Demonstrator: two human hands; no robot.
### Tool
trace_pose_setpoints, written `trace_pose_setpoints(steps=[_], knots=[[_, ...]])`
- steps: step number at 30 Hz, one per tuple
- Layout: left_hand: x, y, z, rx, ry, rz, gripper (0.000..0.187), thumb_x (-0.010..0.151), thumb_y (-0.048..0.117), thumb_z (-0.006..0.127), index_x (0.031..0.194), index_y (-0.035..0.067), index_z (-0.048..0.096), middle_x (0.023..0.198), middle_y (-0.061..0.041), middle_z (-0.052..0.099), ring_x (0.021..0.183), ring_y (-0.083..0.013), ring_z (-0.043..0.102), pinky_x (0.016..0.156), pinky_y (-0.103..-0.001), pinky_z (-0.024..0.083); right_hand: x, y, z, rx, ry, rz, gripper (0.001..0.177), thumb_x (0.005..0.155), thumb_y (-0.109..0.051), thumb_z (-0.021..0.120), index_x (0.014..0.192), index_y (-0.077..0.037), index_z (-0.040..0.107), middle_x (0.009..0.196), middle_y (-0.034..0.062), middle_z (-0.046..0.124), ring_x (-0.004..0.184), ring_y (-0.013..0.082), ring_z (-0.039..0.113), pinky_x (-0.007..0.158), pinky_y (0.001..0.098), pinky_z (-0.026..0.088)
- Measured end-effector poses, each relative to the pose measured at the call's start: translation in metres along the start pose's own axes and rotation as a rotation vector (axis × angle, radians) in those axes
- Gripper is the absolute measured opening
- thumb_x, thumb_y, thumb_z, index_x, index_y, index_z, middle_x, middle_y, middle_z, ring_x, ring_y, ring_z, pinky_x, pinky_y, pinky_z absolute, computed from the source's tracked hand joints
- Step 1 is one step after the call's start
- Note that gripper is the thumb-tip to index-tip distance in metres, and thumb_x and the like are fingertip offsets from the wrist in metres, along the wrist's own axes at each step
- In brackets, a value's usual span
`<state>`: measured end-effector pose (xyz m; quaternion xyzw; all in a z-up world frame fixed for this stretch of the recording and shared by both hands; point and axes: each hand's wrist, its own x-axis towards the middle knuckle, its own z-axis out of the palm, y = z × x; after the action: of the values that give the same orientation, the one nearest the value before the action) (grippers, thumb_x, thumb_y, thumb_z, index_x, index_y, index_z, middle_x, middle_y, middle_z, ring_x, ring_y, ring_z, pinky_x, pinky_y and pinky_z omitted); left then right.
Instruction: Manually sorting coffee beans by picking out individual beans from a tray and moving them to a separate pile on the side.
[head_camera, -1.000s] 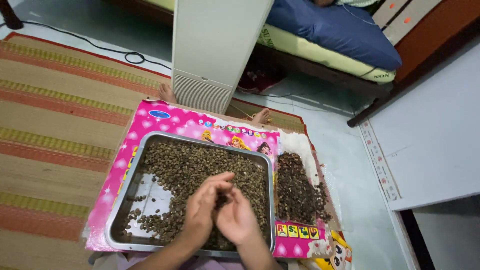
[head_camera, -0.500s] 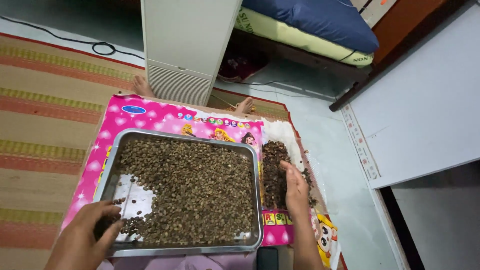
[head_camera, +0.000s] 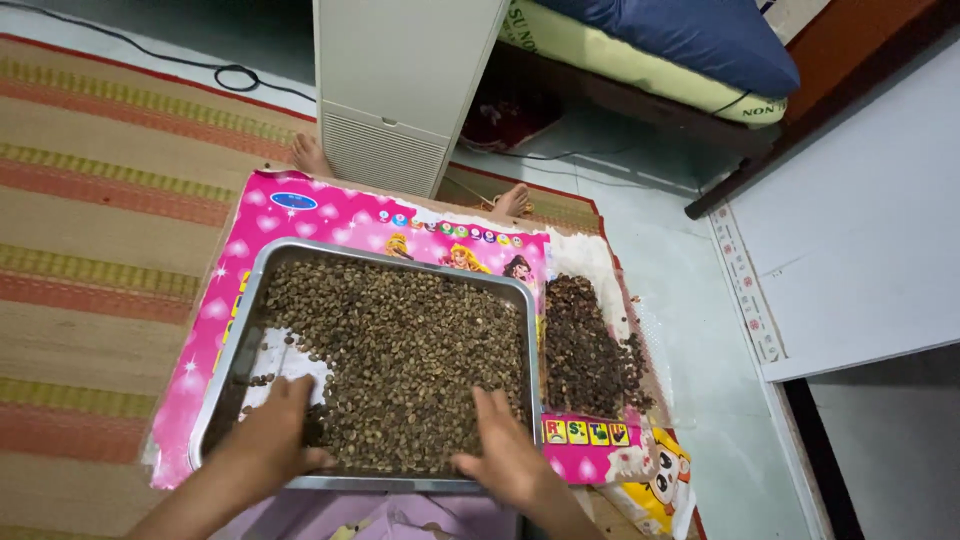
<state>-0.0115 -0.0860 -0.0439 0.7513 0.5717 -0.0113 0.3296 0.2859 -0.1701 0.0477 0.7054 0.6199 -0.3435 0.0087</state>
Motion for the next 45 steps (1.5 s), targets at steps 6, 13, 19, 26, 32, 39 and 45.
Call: trace_pose_setpoints(steps=[6,13,19,26,32,39,45], knots=[[0.029,0.04,0.038,-0.238,0.061,0.246,0.128,0.054,0.021,0.102,0.156,0.009,0.024,0.138,-0.017,0.048,0.126,-0.0364,0.055,0.105,-0.042,0.05,0.025,-0.033,0.014,0.096,-0.066,-0.145,0.095,0.086,-0.007,0.073,0.158,0.003,0.012,0.163,0.0347,0.008,0.153,0.0437,0.012,0.121,0.0518,0.021],[0.037,0.08,-0.002,-0.379,0.331,0.446,0.092,0.06,-0.006,0.073,0.145,0.013,0.042,0.136,-0.013,0.054,0.121,-0.035,0.058,0.1,-0.043,0.048,0.047,-0.057,-0.008,0.339,0.192,-0.461,0.075,0.078,0.002,0.055,0.15,0.003,0.033,0.144,0.0245,0.045,0.131,0.0407,0.048,0.111,0.0426,0.04],[0.013,0.103,-0.05,-0.384,0.313,0.587,0.08,0.066,0.0,0.08,0.14,0.013,0.052,0.157,-0.013,0.043,0.138,-0.0339,0.051,0.109,-0.044,0.044,0.032,-0.05,-0.036,0.363,0.265,-0.472,0.056,0.088,0.003,0.045,0.143,-0.001,0.046,0.151,0.0149,0.042,0.13,0.031,0.051,0.108,0.0396,0.048],[-0.016,0.038,-0.05,-0.376,0.383,0.391,0.056,0.073,0.012,0.08,0.126,0.019,0.065,0.143,-0.003,0.06,0.115,-0.0248,0.068,0.088,-0.037,0.059,0.007,0.016,-0.034,0.38,0.377,-0.355,0.042,0.091,-0.006,0.057,0.132,-0.005,0.062,0.136,0.0068,0.061,0.117,0.0216,0.064,0.095,0.0304,0.054],[-0.033,0.017,-0.022,-0.535,0.417,0.058,0.031,0.081,0.01,0.076,0.11,0.018,0.077,0.076,0.0,0.08,0.053,-0.0118,0.067,0.053,-0.027,0.055,-0.007,0.042,-0.011,0.482,0.366,-0.122,0.038,0.09,-0.006,0.061,0.128,-0.003,0.065,0.119,0.0049,0.068,0.096,0.0135,0.069,0.079,0.0255,0.057],[-0.036,0.015,-0.022,-0.69,0.568,-0.01,0.019,0.088,0.003,0.069,0.104,0.008,0.078,0.075,-0.005,0.081,0.063,-0.0125,0.074,0.057,-0.025,0.058,0.006,0.029,0.01,0.309,0.528,-0.209,0.021,0.087,-0.006,0.065,0.107,-0.007,0.073,0.093,0.0017,0.067,0.073,0.0136,0.064,0.065,0.0266,0.052],[-0.033,0.019,-0.024,-0.583,0.623,0.056,0.021,0.086,0.002,0.066,0.104,0.006,0.075,0.092,-0.004,0.078,0.063,-0.0156,0.066,0.059,-0.028,0.053,0.011,0.009,0.036,0.311,0.61,-0.363,0.018,0.086,-0.002,0.065,0.102,-0.003,0.072,0.084,0.0025,0.065,0.054,0.0117,0.051,0.049,0.0262,0.042]])
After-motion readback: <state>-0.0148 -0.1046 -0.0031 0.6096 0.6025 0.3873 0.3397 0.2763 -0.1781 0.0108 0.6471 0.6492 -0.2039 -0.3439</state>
